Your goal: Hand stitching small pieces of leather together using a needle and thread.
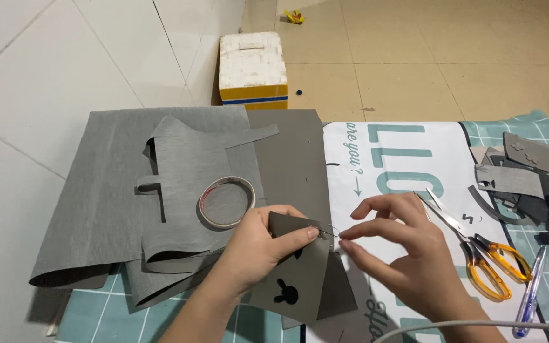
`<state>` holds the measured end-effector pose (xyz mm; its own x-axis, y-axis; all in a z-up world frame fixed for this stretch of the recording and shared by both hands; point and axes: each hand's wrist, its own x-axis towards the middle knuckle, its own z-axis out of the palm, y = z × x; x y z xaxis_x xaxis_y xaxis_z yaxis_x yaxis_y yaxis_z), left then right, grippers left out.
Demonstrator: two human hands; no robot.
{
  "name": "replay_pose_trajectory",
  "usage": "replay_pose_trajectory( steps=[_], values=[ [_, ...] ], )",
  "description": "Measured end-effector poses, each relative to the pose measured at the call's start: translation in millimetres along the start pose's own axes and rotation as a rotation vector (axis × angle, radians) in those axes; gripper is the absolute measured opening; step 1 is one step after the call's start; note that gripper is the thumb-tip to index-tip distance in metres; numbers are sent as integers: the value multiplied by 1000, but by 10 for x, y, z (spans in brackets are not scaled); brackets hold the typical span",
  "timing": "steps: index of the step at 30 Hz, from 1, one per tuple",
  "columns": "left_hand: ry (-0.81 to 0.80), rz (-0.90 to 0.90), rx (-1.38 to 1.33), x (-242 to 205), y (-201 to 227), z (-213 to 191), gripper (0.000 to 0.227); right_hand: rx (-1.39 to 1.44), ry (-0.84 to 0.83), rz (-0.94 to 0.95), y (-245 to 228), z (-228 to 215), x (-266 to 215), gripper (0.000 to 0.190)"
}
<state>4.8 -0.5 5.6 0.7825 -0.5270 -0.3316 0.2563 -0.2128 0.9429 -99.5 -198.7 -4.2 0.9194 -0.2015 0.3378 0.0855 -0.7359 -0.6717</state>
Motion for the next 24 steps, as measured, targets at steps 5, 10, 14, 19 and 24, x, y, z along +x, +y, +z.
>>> replay_pose_trajectory(
  steps=[5,10,14,19,24],
  values=[
    [-11,6,15,50,-68,24,12,-98,19,-66,-18,26,4,11],
    [-58,3,-69,56,-125,39,13,-101,41,-120,-40,48,-2,12],
    [-107,51,-98,87,-216,62,13,-63,27,-150,-34,104,-25,13],
    [-65,4,29,71,-143,84,15,-122,-13,-107,-15,71,2,12],
    [-75,-9,113,51,-155,163,16,-86,15,-115,-70,55,-7,10]
  ],
)
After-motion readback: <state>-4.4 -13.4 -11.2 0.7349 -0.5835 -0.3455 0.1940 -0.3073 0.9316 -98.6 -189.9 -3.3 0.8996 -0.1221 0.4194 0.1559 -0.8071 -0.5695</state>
